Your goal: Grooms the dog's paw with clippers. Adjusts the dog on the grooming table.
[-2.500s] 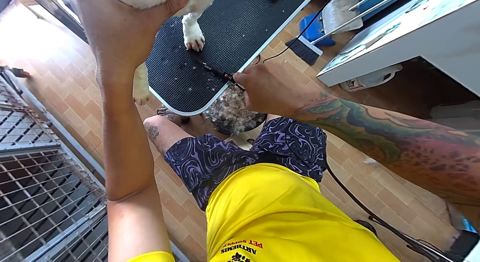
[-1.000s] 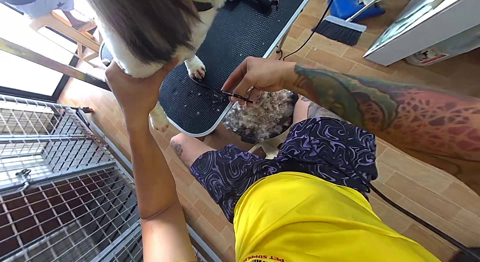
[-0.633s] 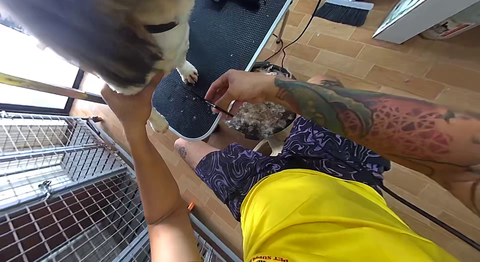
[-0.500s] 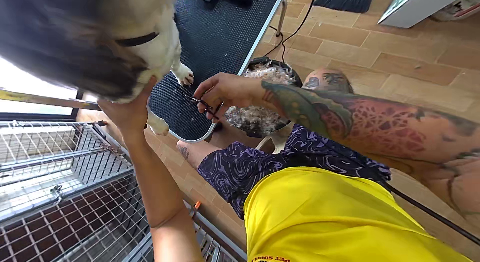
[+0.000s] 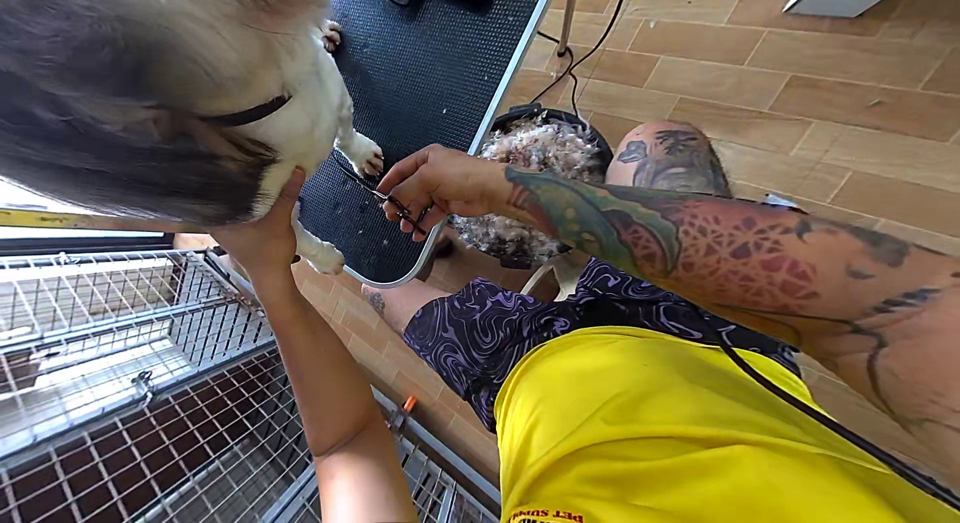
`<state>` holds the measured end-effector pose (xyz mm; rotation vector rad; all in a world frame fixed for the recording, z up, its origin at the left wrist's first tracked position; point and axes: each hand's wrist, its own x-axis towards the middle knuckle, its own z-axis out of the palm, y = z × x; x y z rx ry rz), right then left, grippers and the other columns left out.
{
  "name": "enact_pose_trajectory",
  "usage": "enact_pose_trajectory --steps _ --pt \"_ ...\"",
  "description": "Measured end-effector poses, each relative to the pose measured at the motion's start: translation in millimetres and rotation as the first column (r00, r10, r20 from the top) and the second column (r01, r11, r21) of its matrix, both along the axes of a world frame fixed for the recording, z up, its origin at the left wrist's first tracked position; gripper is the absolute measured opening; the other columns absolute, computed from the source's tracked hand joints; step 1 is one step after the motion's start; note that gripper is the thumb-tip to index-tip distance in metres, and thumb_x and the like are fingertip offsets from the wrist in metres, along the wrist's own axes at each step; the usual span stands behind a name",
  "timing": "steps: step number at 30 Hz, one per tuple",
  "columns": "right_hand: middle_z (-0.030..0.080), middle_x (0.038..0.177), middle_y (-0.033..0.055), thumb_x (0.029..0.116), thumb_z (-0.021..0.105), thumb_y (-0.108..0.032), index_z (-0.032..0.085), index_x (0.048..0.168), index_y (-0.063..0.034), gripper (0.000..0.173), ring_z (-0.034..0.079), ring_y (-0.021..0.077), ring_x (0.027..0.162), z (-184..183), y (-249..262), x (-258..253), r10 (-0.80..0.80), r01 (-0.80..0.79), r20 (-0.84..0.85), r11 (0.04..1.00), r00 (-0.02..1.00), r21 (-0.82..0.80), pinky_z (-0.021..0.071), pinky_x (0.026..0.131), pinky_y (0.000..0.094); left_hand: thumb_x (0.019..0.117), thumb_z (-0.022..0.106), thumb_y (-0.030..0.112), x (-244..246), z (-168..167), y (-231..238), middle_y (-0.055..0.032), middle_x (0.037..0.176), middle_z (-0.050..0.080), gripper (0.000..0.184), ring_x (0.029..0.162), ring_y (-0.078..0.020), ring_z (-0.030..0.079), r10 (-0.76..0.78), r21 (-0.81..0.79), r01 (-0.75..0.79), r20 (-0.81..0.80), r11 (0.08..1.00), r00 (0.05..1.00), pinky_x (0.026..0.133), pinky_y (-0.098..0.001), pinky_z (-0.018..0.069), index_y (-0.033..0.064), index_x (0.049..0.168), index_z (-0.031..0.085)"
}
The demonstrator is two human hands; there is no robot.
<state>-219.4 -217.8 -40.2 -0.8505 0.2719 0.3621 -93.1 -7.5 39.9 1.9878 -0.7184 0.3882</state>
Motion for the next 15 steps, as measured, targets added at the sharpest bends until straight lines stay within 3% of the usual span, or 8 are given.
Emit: enact_pose_trajectory --steps 3,9,15 --pt "0.073 0.094 0.0150 0.0972 0.067 -0.011 0.066 0.122 -0.0009 0.027 0.073 0.0262 0.071 -0.2 -0.5 0.6 -0.021 0.021 0.000 1.000 1.000 -0.006 0.0651 0.066 0.0434 0.0697 0.096 0.033 -6.4 0.5 4.9 -0.0083 0.138 0.060 0.105 0.129 -0.0116 0.058 0.044 0.079 -0.042 -0.025 0.996 0.999 0.113 -0.0333 0.0476 -0.0026 0.147 0.034" --pt "0.073 0.092 0.0174 0.0934 0.066 0.003 0.064 0.123 0.0029 0.030 0.073 0.0268 0.070 -1.1 -1.1 -1.0 -0.032 0.032 0.004 0.999 0.999 -0.038 0.0649 0.064 0.0415 0.0710 0.095 0.035 -8.9 1.0 4.6 -0.0089 0.138 0.060 0.102 0.129 -0.0113 0.058 0.072 0.100 -0.069 -0.030 0.993 0.997 0.112 -0.0327 0.0477 -0.0026 0.146 0.037" --pt "0.073 0.094 0.0168 0.0950 0.066 -0.002 0.066 0.121 0.0017 0.027 0.073 0.0259 0.070 2.1 -1.6 -0.4 -0.019 0.018 -0.026 0.998 0.999 -0.063 0.0647 0.064 0.0405 0.0698 0.096 0.035 -5.4 -4.3 5.9 -0.0099 0.138 0.059 0.106 0.130 -0.0128 0.058 0.084 0.060 -0.082 -0.036 0.995 0.996 0.113 -0.0336 0.0475 -0.0032 0.147 0.034"
